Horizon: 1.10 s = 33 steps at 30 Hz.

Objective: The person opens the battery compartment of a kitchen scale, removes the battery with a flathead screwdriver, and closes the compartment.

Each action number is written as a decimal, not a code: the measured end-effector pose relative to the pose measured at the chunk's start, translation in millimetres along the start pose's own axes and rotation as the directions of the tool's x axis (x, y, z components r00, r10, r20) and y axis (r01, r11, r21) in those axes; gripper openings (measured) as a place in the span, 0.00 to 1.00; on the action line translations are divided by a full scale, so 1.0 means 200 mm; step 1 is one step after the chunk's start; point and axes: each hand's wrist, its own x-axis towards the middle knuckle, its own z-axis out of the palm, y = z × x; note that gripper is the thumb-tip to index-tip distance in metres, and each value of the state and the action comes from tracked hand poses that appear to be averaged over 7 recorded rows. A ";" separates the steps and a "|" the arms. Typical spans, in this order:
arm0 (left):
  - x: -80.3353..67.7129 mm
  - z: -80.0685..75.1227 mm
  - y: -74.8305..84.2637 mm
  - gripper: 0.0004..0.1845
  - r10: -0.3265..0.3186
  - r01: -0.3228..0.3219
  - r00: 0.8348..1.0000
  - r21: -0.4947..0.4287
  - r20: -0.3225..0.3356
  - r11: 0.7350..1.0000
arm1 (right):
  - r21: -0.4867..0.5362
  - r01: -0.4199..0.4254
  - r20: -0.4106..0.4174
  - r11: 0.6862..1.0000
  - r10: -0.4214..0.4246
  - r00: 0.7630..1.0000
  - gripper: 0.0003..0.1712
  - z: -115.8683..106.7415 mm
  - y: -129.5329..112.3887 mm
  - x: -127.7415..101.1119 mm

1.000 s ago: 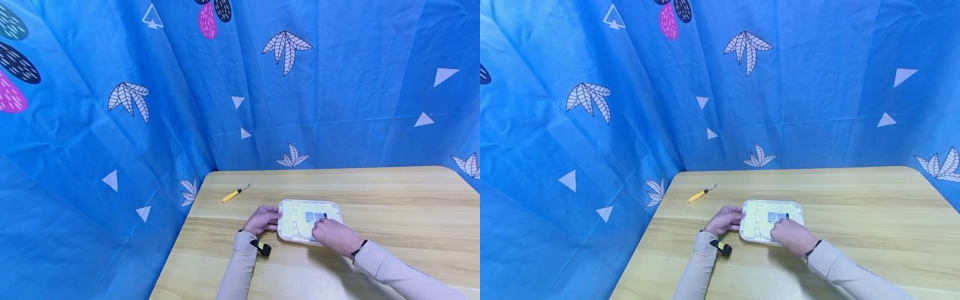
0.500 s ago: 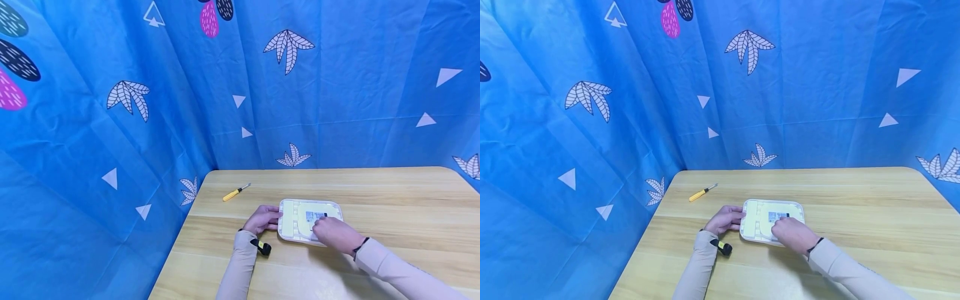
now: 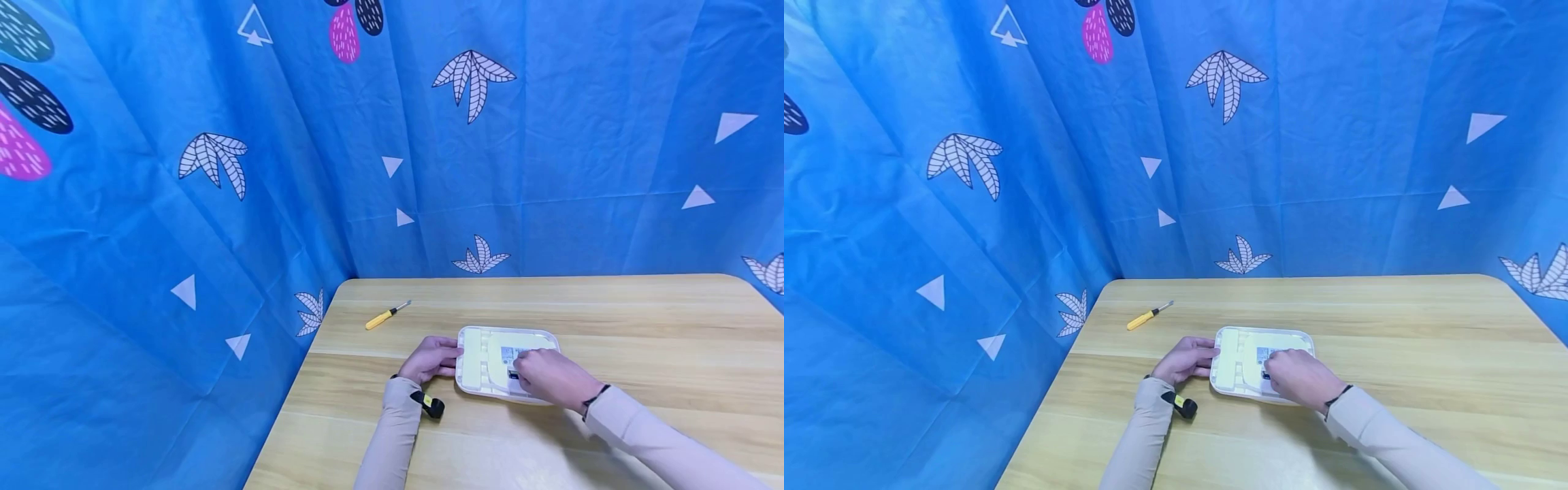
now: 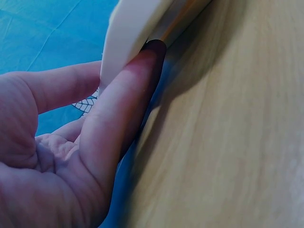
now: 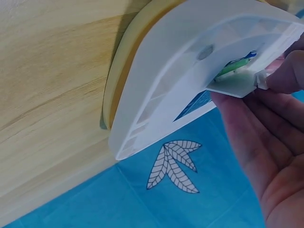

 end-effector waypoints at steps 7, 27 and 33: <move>0.00 0.00 0.00 0.21 -0.009 0.009 1.000 -0.002 0.008 1.000 | -0.102 0.006 -0.085 0.995 -0.015 0.996 0.14 -0.01 0.00 -0.02; 0.01 -0.01 -0.01 0.20 0.002 -0.002 1.000 0.006 0.009 1.000 | -0.227 0.023 -0.102 0.974 -0.047 0.994 0.13 -0.02 0.02 -0.03; 0.00 0.00 0.00 0.21 0.001 -0.001 1.000 0.001 0.010 1.000 | -0.201 -0.024 -0.154 0.979 -0.007 0.988 0.13 -0.05 0.03 -0.02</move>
